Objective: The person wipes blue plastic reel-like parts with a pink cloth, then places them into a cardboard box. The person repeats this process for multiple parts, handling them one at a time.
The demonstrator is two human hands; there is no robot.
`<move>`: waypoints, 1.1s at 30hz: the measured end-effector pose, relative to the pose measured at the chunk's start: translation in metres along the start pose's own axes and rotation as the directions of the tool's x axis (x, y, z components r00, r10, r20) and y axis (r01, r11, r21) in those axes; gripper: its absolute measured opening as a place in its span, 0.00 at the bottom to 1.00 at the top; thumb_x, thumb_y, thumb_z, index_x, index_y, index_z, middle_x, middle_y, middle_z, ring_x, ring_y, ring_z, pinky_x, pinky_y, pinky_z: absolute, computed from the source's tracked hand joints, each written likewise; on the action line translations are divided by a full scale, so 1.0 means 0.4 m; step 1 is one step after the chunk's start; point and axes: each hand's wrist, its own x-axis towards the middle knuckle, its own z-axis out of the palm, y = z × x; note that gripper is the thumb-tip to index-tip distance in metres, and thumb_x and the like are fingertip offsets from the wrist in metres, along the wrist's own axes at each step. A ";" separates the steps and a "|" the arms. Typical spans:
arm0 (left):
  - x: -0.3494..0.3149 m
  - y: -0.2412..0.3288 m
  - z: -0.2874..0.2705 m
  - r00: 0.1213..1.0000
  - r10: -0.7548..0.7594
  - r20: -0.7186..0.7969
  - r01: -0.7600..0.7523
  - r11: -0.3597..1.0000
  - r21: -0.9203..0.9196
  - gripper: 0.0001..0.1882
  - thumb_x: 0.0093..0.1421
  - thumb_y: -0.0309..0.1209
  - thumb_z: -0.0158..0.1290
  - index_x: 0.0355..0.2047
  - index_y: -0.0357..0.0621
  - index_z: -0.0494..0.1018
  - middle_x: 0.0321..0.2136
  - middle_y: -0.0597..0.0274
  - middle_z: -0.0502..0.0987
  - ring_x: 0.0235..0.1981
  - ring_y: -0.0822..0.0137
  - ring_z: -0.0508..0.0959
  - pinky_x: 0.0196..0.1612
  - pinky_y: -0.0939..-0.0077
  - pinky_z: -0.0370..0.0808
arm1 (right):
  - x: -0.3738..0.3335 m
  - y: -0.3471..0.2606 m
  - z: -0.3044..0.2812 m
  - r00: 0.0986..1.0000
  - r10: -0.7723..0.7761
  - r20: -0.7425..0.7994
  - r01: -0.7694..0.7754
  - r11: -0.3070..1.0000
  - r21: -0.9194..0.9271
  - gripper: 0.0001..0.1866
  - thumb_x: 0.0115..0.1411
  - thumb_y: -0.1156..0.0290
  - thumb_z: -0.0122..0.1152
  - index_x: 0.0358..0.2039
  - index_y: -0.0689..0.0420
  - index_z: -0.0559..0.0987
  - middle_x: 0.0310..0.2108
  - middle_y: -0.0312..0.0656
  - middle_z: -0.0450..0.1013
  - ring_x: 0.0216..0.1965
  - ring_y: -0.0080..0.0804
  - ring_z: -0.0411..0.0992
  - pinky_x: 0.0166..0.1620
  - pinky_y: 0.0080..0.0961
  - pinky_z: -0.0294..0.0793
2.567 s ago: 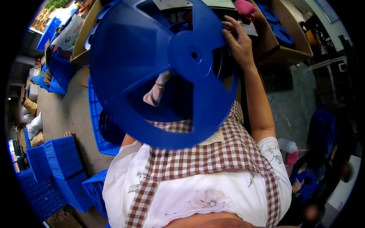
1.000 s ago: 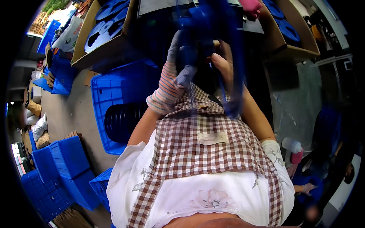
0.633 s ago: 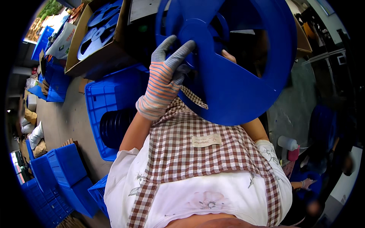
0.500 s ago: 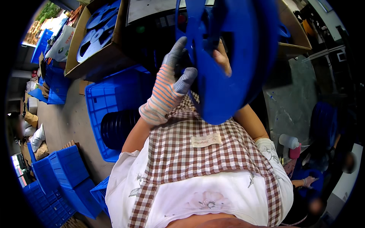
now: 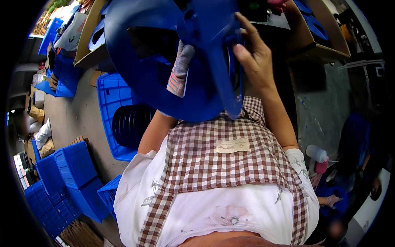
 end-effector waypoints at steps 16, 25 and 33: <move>0.005 -0.019 0.008 0.999 0.032 -0.040 -0.032 0.999 -0.014 0.36 0.65 0.40 0.51 0.67 0.46 0.48 0.57 0.52 0.66 0.56 0.65 0.69 0.57 0.72 0.68 | 0.009 -0.015 0.055 0.992 0.062 0.112 -0.061 0.998 -0.010 0.33 0.58 0.53 0.53 0.64 0.46 0.65 0.30 0.35 0.69 0.33 0.22 0.70 0.41 0.23 0.72; 0.010 -0.040 0.010 0.996 0.069 -0.063 -0.069 0.998 0.010 0.37 0.64 0.40 0.53 0.67 0.45 0.49 0.57 0.52 0.66 0.56 0.65 0.69 0.58 0.72 0.67 | 0.011 -0.008 0.050 0.979 0.149 0.141 -0.154 0.988 0.022 0.33 0.59 0.47 0.53 0.63 0.45 0.66 0.46 0.51 0.73 0.44 0.41 0.75 0.48 0.37 0.75; 0.009 -0.036 0.001 0.994 0.090 -0.056 -0.087 0.995 0.043 0.37 0.63 0.39 0.54 0.67 0.45 0.50 0.57 0.52 0.65 0.56 0.65 0.69 0.59 0.73 0.66 | 0.018 -0.026 0.051 0.974 0.152 0.166 -0.159 0.987 0.031 0.35 0.59 0.46 0.54 0.64 0.47 0.64 0.45 0.53 0.74 0.45 0.42 0.75 0.50 0.36 0.74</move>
